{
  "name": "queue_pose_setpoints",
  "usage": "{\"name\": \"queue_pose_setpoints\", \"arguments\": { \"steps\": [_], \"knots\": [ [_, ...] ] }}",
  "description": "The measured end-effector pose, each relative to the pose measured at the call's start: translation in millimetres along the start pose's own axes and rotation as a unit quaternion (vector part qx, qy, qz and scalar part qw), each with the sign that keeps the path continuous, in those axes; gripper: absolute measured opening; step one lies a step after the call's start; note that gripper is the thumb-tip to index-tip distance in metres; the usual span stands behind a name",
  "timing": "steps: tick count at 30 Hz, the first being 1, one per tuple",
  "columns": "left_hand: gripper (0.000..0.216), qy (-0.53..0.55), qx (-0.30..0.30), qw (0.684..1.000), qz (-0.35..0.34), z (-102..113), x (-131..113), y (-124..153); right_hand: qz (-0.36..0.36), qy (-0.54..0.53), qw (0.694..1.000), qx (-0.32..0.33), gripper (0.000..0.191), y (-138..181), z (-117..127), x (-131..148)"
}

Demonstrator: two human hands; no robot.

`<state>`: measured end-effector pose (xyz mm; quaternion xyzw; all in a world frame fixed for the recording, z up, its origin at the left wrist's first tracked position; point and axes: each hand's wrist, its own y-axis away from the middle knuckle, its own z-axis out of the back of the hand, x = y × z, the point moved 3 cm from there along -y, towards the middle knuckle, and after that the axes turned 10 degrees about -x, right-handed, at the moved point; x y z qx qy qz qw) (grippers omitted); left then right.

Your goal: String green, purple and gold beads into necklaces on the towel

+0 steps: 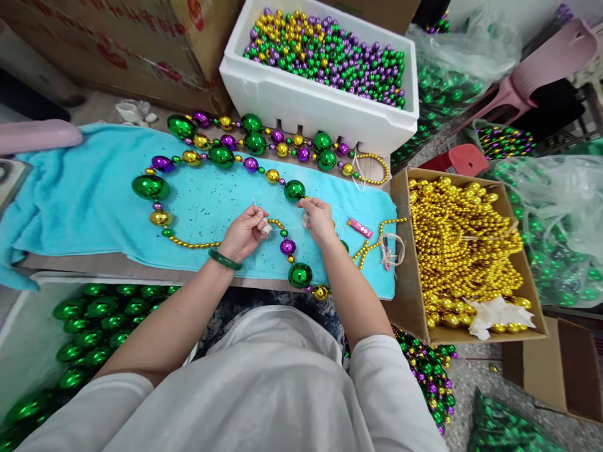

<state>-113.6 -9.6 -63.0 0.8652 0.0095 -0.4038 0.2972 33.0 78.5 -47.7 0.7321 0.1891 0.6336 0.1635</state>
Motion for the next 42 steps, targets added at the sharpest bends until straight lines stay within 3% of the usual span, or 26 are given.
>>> {"name": "queue_pose_setpoints", "arguments": {
  "steps": [8,15,21,29,37,39,42],
  "knots": [
    [0.017,0.019,-0.027,0.999,-0.003,4,-3,-2,0.002,-0.004,1.0,0.001,0.015,2,-2,-6],
    [0.019,0.011,0.009,1.0,-0.023,4,3,-5,-0.007,0.007,1.0,-0.014,0.013,5,-3,-12],
    [0.024,0.001,-0.036,0.998,-0.044,5,4,-9,0.007,0.024,0.998,-0.052,0.016,1,-3,-12],
    [0.016,-0.019,-0.023,0.996,-0.085,-1,-7,-7,0.06,0.081,0.995,-0.005,0.015,4,-6,-4],
    [0.024,-0.045,-0.017,0.995,-0.091,12,9,-9,0.051,0.064,0.996,-0.045,0.015,1,3,-12],
    [0.022,-0.074,-0.003,0.99,-0.123,8,3,-6,0.099,0.124,0.987,-0.02,0.015,5,2,-8],
    [0.015,-0.137,0.028,0.963,-0.232,-5,-21,2,0.171,0.227,0.954,0.099,0.014,18,-12,-1]
  ]
}}
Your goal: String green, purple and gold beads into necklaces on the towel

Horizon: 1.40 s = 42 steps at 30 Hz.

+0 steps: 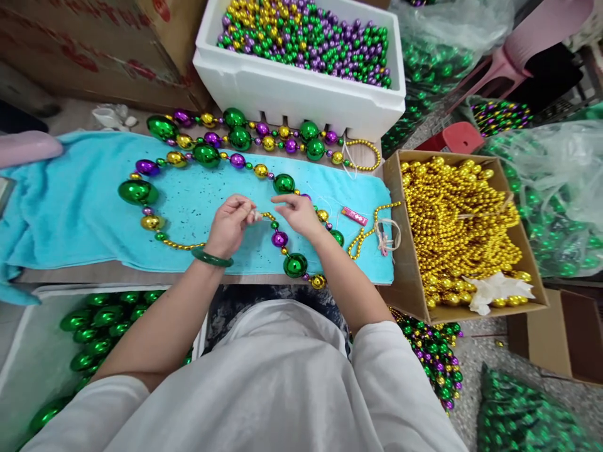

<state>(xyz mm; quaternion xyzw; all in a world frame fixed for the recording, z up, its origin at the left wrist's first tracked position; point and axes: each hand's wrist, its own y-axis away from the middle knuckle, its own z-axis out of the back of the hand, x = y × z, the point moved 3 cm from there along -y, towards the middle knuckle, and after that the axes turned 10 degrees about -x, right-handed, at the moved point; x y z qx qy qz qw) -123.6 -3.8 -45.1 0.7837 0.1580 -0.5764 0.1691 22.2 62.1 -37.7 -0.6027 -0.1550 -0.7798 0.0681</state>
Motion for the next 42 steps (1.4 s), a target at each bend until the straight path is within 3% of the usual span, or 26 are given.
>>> {"name": "queue_pose_setpoints", "arguments": {
  "steps": [2,6,11,14,18,25,27,29,31,33,34,36,40,42],
  "knots": [
    [0.011,-0.031,0.003,0.998,-0.059,-4,-19,-6,0.02,0.019,0.998,0.06,0.019,5,-9,10],
    [0.01,-0.067,0.003,0.994,-0.088,-8,-38,-13,0.031,0.005,0.998,0.056,0.012,8,-16,24],
    [0.034,-0.199,0.096,0.974,0.058,-9,-35,-2,0.075,-0.043,0.996,0.031,0.014,15,-8,41],
    [0.028,-0.267,0.139,0.951,0.076,-16,-43,6,0.091,-0.06,0.994,0.012,0.015,18,-1,55],
    [0.02,-0.331,0.127,0.934,0.041,-28,-59,9,0.122,-0.086,0.989,-0.013,0.018,18,22,80],
    [0.022,-0.297,0.172,0.932,0.115,-49,-70,10,0.131,-0.111,0.985,0.022,0.023,22,62,105],
    [0.02,-0.306,0.183,0.926,0.125,-56,-73,11,0.137,-0.08,0.987,-0.004,0.021,18,77,107],
    [0.021,-0.325,0.181,0.917,0.142,-60,-75,12,0.152,-0.018,0.986,-0.07,0.018,12,103,106],
    [0.022,-0.351,0.17,0.909,0.15,-59,-76,12,0.154,0.092,0.97,-0.166,0.016,8,139,97],
    [0.023,-0.381,0.158,0.899,0.147,-55,-77,12,0.089,0.26,0.928,-0.252,0.006,10,177,75],
    [0.024,-0.398,0.151,0.894,0.143,-53,-77,12,0.018,0.349,0.903,-0.252,0.007,14,192,59],
    [0.025,-0.426,0.144,0.884,0.129,-51,-79,13,-0.052,0.386,0.888,-0.243,0.017,29,212,25],
    [0.026,-0.445,0.142,0.877,0.111,-52,-79,15,-0.132,0.427,0.859,-0.248,0.007,65,211,-35],
    [0.025,-0.445,0.134,0.879,0.108,-53,-77,14,-0.155,0.466,0.836,-0.246,0.019,78,200,-52]
  ]
}}
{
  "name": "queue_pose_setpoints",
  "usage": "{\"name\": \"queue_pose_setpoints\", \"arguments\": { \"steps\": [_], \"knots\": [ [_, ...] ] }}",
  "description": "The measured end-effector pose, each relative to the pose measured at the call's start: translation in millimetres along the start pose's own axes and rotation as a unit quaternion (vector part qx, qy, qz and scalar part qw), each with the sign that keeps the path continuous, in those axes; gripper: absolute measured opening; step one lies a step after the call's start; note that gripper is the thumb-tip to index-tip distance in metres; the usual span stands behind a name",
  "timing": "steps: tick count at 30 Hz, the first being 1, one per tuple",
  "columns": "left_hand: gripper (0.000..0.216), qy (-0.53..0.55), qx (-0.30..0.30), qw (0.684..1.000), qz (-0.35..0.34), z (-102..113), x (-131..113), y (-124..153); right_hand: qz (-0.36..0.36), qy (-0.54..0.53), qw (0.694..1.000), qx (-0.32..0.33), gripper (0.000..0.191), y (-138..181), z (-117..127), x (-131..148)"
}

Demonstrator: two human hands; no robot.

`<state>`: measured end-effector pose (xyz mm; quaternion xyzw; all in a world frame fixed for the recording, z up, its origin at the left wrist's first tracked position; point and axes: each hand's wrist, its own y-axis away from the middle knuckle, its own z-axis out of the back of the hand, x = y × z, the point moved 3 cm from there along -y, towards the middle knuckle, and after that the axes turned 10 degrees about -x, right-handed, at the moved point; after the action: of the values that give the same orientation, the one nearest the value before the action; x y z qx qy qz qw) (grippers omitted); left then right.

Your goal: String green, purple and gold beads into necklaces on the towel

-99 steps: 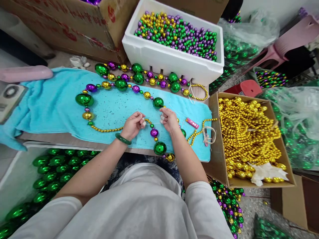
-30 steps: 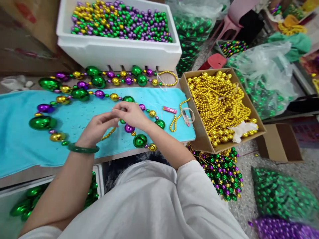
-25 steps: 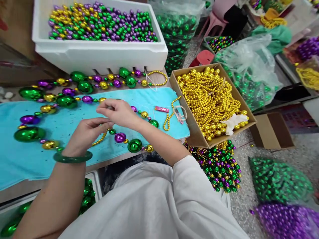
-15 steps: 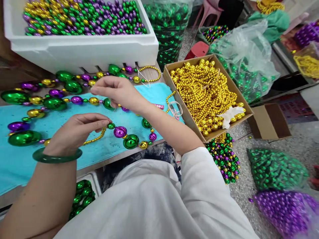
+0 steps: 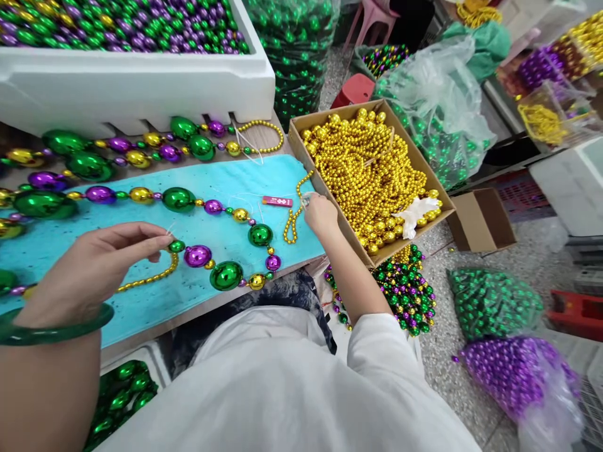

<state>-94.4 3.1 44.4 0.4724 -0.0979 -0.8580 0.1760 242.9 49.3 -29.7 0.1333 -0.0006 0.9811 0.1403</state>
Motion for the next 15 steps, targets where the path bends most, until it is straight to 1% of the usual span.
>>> {"name": "queue_pose_setpoints", "arguments": {
  "steps": [2,3,6,8,9,10,11,12,14,15],
  "knots": [
    [0.025,0.014,-0.012,1.0,-0.002,-2,2,-2,0.001,0.052,0.999,0.001,0.031,11,-8,-2],
    [0.025,0.026,-0.016,1.0,-0.003,-3,3,-3,0.003,0.069,0.998,0.0,0.033,14,-10,-2],
    [0.026,0.056,-0.019,0.998,0.001,-4,7,-5,0.002,0.059,0.998,-0.016,0.025,15,-8,-8],
    [0.026,0.058,-0.017,0.998,0.005,-4,9,-6,-0.018,-0.01,0.999,-0.036,0.02,15,-3,-15],
    [0.026,0.059,-0.016,0.998,0.007,-4,9,-6,-0.035,-0.069,0.996,-0.045,0.017,15,0,-19],
    [0.025,0.061,-0.017,0.998,0.009,-4,9,-5,-0.059,-0.145,0.987,-0.047,0.014,15,3,-22],
    [0.025,0.063,-0.016,0.998,0.011,-3,9,-5,-0.085,-0.235,0.967,-0.039,0.011,16,5,-25],
    [0.025,0.064,-0.016,0.998,0.012,-3,8,-5,-0.109,-0.332,0.937,-0.019,0.009,18,7,-25],
    [0.026,0.065,-0.012,0.998,0.01,-3,8,-4,-0.155,-0.506,0.848,0.042,0.008,21,9,-21],
    [0.026,0.066,-0.011,0.998,0.008,-3,8,-5,-0.176,-0.567,0.801,0.078,0.011,23,9,-17]
  ]
}}
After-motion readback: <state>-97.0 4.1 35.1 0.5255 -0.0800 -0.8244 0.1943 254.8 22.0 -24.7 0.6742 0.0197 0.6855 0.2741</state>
